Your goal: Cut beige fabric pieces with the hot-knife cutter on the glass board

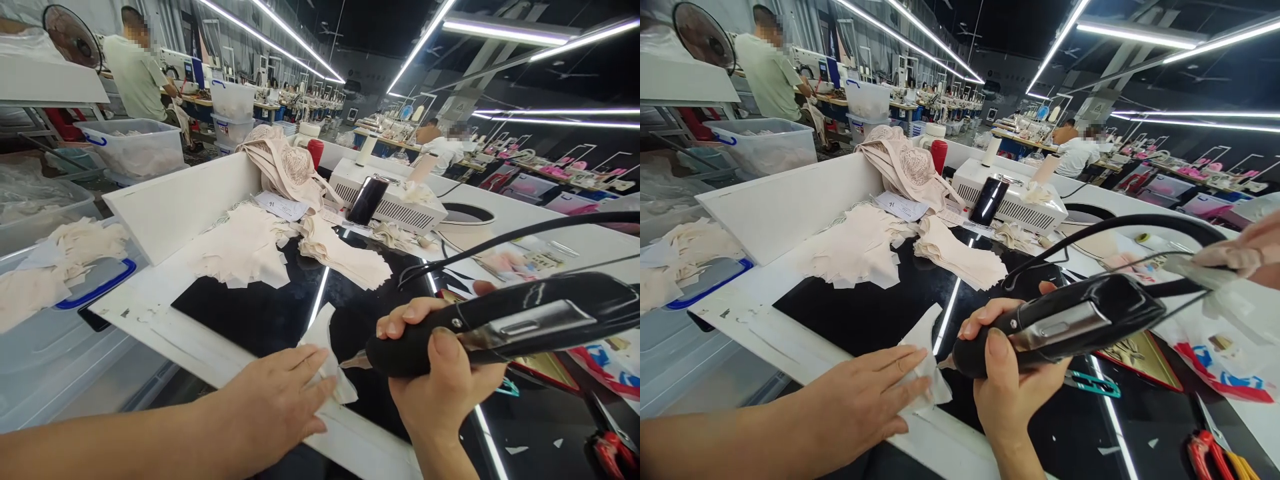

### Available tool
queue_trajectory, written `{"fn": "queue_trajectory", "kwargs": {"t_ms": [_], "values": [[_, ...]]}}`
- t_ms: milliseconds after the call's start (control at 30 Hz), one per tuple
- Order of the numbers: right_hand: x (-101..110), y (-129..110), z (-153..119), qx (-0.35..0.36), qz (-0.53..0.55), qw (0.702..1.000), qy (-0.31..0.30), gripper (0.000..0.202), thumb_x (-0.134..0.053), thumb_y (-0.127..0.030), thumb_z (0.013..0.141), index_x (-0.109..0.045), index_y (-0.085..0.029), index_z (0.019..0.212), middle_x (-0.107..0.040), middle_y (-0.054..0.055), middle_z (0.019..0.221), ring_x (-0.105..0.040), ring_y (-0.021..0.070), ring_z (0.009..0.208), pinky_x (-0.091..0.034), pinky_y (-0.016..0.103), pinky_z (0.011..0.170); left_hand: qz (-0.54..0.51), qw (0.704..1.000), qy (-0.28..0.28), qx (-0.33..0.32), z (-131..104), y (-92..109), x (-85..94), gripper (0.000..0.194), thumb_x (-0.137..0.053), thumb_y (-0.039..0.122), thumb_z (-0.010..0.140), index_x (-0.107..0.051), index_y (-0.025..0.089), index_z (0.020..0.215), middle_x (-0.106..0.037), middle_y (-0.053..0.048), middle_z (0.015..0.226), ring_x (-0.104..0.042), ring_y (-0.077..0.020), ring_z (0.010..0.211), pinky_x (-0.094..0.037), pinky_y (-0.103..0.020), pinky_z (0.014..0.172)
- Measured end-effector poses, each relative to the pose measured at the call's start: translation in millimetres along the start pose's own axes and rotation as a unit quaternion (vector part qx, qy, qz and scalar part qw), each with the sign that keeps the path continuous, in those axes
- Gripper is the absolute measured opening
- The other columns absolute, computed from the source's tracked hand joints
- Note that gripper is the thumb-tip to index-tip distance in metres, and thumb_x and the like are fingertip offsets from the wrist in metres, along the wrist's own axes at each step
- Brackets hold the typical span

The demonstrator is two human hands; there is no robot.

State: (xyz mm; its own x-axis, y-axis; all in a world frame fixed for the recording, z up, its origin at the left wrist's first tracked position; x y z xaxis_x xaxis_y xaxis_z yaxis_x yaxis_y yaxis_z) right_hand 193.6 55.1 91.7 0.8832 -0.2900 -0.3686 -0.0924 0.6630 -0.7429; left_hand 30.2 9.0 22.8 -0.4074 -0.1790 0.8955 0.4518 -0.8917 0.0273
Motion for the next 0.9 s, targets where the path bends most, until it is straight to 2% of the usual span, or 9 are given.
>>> {"fn": "queue_trajectory", "kwargs": {"t_ms": [67, 133, 233, 300, 467, 633, 900], "values": [[-1.3, 0.8, 0.1, -0.002, 0.004, 1.000, -0.001, 0.050, -0.080, -0.027, 0.084, -0.056, -0.029, 0.128, -0.067, -0.007, 0.077, -0.060, 0.0123, 0.054, -0.057, 0.029, 0.051, -0.005, 0.999, 0.029, -0.017, 8.4, -6.6, 10.3, 0.028, -0.054, 0.031, 0.111, -0.068, 0.010, 0.122, -0.074, -0.013, 0.126, -0.067, -0.0214, 0.124, -0.046, -0.032, 0.118], [-1.7, 1.6, 0.2, -0.002, 0.006, 1.000, 0.000, 0.051, -0.080, -0.028, 0.084, -0.056, -0.029, 0.128, -0.067, -0.007, 0.077, -0.060, 0.0126, 0.054, -0.057, 0.029, 0.051, -0.032, 0.998, 0.028, -0.038, 19.1, -14.9, 13.2, 0.021, -0.054, 0.023, 0.110, -0.069, 0.010, 0.113, -0.074, -0.012, 0.117, -0.068, -0.0207, 0.117, -0.051, -0.032, 0.113], [-0.2, 2.4, -0.5, -0.001, 0.003, 1.000, 0.006, 0.051, -0.080, -0.030, 0.083, -0.055, -0.028, 0.127, -0.067, -0.007, 0.076, -0.060, 0.0131, 0.053, -0.056, 0.029, 0.050, -0.082, 0.994, -0.016, -0.075, 31.9, -23.9, 3.3, 0.015, -0.055, 0.019, 0.108, -0.068, 0.012, 0.108, -0.071, -0.011, 0.118, -0.069, -0.0200, 0.111, -0.058, -0.030, 0.098], [1.1, 3.8, -1.5, -0.006, 0.000, 1.000, 0.009, 0.050, -0.080, -0.030, 0.084, -0.055, -0.029, 0.127, -0.067, -0.007, 0.077, -0.061, 0.0132, 0.053, -0.055, 0.030, 0.051, -0.099, 0.989, -0.040, -0.100, 35.5, -26.7, -5.6, 0.017, -0.052, 0.018, 0.108, -0.068, 0.013, 0.108, -0.071, -0.010, 0.118, -0.069, -0.0196, 0.110, -0.058, -0.029, 0.094], [2.8, 5.9, -3.3, -0.015, -0.001, 1.000, 0.010, 0.052, -0.080, -0.030, 0.085, -0.054, -0.029, 0.129, -0.067, -0.006, 0.080, -0.063, 0.0144, 0.055, -0.056, 0.032, 0.053, -0.105, 0.983, -0.064, -0.133, 33.0, -32.5, -16.4, 0.019, -0.050, 0.021, 0.111, -0.068, 0.015, 0.111, -0.072, -0.008, 0.113, -0.068, -0.0188, 0.109, -0.056, -0.030, 0.098], [2.5, 5.1, -4.3, -0.010, 0.001, 1.000, 0.001, 0.055, -0.080, -0.029, 0.087, -0.052, -0.029, 0.134, -0.067, -0.006, 0.080, -0.063, 0.0145, 0.056, -0.056, 0.032, 0.054, -0.104, 0.983, -0.073, -0.129, 27.3, -41.0, -13.0, 0.016, -0.053, 0.021, 0.111, -0.067, 0.015, 0.115, -0.071, -0.007, 0.114, -0.066, -0.0196, 0.110, -0.055, -0.031, 0.100], [-0.9, 5.5, -4.9, 0.002, 0.001, 1.000, -0.011, 0.046, -0.079, -0.031, 0.089, -0.054, -0.028, 0.128, -0.066, -0.006, 0.082, -0.063, 0.0134, 0.057, -0.057, 0.031, 0.054, -0.124, 0.983, -0.066, -0.120, 21.7, -48.3, -11.2, 0.019, -0.051, 0.022, 0.111, -0.066, 0.014, 0.120, -0.071, -0.009, 0.117, -0.065, -0.0216, 0.112, -0.055, -0.034, 0.099]]}}
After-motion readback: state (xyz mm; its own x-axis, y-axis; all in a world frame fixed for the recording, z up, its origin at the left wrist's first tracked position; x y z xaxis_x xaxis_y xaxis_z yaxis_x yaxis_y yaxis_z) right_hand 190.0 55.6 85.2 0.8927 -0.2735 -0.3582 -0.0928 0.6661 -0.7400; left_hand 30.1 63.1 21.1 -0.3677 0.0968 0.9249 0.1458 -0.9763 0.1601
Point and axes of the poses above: each hand's wrist, its own z-axis towards the middle knuckle, its own x-axis out of the back of the hand, y = z × x, the point moved 9 cm from there along z, towards the middle knuckle
